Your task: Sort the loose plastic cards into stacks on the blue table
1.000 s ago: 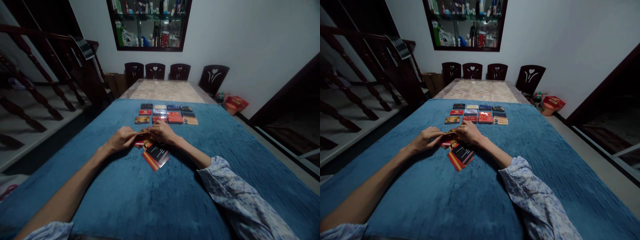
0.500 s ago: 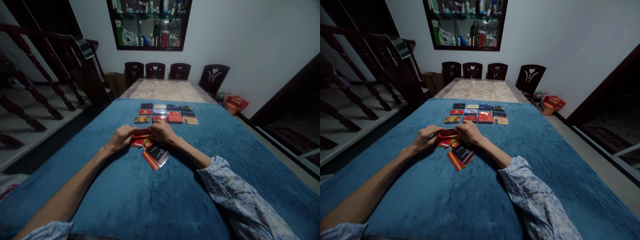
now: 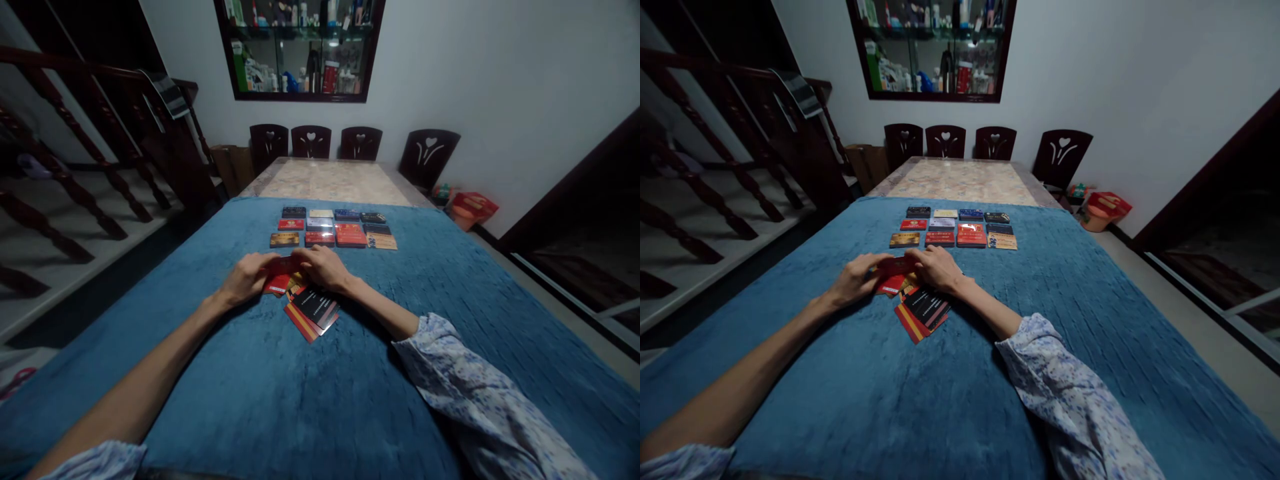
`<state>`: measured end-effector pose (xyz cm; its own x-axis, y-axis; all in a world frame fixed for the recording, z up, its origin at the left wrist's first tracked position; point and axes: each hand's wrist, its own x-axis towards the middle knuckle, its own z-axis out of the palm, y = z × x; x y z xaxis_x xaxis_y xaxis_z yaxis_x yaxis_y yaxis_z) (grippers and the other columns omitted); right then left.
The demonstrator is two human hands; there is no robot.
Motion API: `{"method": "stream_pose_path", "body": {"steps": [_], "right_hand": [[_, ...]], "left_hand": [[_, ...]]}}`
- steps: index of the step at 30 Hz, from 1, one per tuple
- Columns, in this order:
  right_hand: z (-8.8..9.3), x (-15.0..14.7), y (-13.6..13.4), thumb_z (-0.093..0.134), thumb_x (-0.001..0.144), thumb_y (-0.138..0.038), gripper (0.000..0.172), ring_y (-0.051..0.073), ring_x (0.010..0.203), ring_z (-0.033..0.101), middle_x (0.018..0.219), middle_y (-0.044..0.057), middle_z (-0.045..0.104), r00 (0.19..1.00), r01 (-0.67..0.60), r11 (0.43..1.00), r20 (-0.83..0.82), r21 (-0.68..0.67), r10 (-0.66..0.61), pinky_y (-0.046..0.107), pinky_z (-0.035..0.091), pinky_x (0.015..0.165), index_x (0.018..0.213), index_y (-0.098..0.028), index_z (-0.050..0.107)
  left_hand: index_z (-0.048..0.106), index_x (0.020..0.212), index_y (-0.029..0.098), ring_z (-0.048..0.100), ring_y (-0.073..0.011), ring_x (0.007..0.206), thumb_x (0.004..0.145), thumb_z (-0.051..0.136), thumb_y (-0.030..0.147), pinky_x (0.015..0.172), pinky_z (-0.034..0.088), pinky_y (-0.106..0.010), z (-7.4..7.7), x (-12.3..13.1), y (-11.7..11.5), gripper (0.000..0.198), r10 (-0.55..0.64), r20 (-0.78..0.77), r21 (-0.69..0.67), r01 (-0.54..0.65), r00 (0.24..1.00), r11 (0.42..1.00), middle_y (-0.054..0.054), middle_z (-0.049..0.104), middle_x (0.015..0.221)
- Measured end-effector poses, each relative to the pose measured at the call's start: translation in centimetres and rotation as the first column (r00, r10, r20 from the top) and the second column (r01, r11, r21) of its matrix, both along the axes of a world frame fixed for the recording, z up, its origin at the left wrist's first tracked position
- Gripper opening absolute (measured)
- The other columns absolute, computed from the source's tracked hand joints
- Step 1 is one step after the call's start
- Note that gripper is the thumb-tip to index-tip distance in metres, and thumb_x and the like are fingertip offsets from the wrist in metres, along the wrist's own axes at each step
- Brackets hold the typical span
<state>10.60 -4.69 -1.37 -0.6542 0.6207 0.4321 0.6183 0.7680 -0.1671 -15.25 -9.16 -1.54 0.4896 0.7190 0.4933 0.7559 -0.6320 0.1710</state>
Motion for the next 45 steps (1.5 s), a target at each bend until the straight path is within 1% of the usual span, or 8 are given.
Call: {"method": "stream_pose_path", "body": {"steps": [4, 9, 16, 20, 25, 33, 38, 45], "right_hand": [[0.1, -0.1, 0.0, 0.053, 0.099, -0.022, 0.038, 0.023, 0.093, 0.058, 0.102, 0.009, 0.075, 0.998, 0.016, 1.0, 0.059, -0.008, -0.015, 0.032, 0.038, 0.079, 0.137, -0.023, 0.061], [-0.3, -0.3, 0.2, 0.052, 0.099, -0.02, 0.045, 0.024, 0.099, 0.057, 0.113, 0.011, 0.075, 0.994, 0.013, 1.0, 0.111, -0.009, -0.012, 0.035, 0.039, 0.083, 0.143, -0.022, 0.055], [-0.2, -0.4, 0.0, 0.047, 0.1, -0.02, 0.05, 0.027, 0.108, 0.053, 0.123, 0.015, 0.071, 0.992, 0.019, 1.0, 0.128, -0.015, -0.016, 0.038, 0.04, 0.086, 0.15, -0.018, 0.049], [0.1, -0.5, -0.3, 0.044, 0.102, -0.025, 0.05, 0.028, 0.109, 0.051, 0.122, 0.019, 0.068, 0.989, 0.035, 0.999, 0.146, -0.025, -0.031, 0.04, 0.041, 0.087, 0.15, -0.013, 0.048], [0.1, -0.4, -0.1, 0.054, 0.097, -0.034, 0.059, 0.03, 0.11, 0.049, 0.122, 0.021, 0.063, 0.989, 0.024, 0.998, 0.147, -0.052, -0.016, 0.041, 0.042, 0.088, 0.151, -0.009, 0.046], [-0.5, -0.1, 0.6, 0.062, 0.092, -0.039, 0.066, 0.03, 0.112, 0.046, 0.126, 0.02, 0.059, 0.994, -0.018, 0.997, 0.106, -0.079, 0.027, 0.045, 0.044, 0.091, 0.15, -0.011, 0.045], [-0.1, -0.1, 0.6, 0.064, 0.092, -0.041, 0.064, 0.03, 0.114, 0.046, 0.126, 0.018, 0.058, 0.993, 0.0, 0.996, 0.121, -0.09, 0.011, 0.046, 0.044, 0.09, 0.149, -0.015, 0.047], [0.8, 0.4, 0.3, 0.065, 0.091, -0.046, 0.062, 0.032, 0.118, 0.044, 0.136, 0.019, 0.054, 0.992, 0.005, 0.998, 0.127, -0.055, 0.002, 0.046, 0.044, 0.092, 0.144, -0.017, 0.054]], "left_hand": [[0.062, 0.131, 0.019, 0.068, -0.0238, 0.095, 0.092, 0.051, 0.016, 0.088, 0.052, -0.039, -0.2, 0.2, 0.0, 0.041, 0.028, -0.02, -0.013, -0.028, 0.999, 1.0, -0.01, 0.075, 0.112], [0.059, 0.135, 0.016, 0.068, -0.0253, 0.099, 0.095, 0.047, 0.02, 0.088, 0.051, -0.039, -0.2, 0.9, -0.2, 0.042, 0.082, -0.026, -0.041, -0.083, 0.996, 0.996, -0.012, 0.074, 0.115], [0.057, 0.137, 0.015, 0.067, -0.0263, 0.107, 0.091, 0.049, 0.021, 0.097, 0.051, -0.041, -0.3, 1.3, -0.1, 0.047, 0.142, -0.003, -0.104, -0.142, 0.99, 0.984, -0.013, 0.072, 0.12], [0.057, 0.139, 0.016, 0.066, -0.0275, 0.113, 0.089, 0.052, 0.021, 0.099, 0.052, -0.043, -0.5, 1.2, 0.0, 0.05, 0.141, 0.018, -0.13, -0.138, 0.99, 0.982, -0.013, 0.07, 0.126], [0.057, 0.14, 0.017, 0.066, -0.0283, 0.112, 0.087, 0.056, 0.022, 0.101, 0.053, -0.045, -0.6, 1.0, 0.2, 0.053, 0.126, 0.064, -0.153, -0.115, 0.99, 0.982, -0.013, 0.07, 0.126], [0.056, 0.14, 0.014, 0.066, -0.0282, 0.11, 0.082, 0.062, 0.03, 0.1, 0.054, -0.044, -0.7, 0.8, 0.2, 0.061, 0.128, 0.121, -0.205, -0.102, 0.984, 0.973, -0.013, 0.069, 0.122], [0.053, 0.142, 0.015, 0.063, -0.0284, 0.111, 0.086, 0.061, 0.029, 0.1, 0.053, -0.045, -0.4, 0.8, 0.2, 0.059, 0.117, 0.073, -0.211, -0.099, 0.99, 0.972, -0.013, 0.067, 0.121], [0.05, 0.145, 0.017, 0.058, -0.0311, 0.116, 0.09, 0.057, 0.023, 0.101, 0.048, -0.051, 0.0, 1.2, 0.3, 0.055, 0.142, -0.034, -0.191, -0.146, 0.989, 0.971, -0.015, 0.061, 0.124]]}}
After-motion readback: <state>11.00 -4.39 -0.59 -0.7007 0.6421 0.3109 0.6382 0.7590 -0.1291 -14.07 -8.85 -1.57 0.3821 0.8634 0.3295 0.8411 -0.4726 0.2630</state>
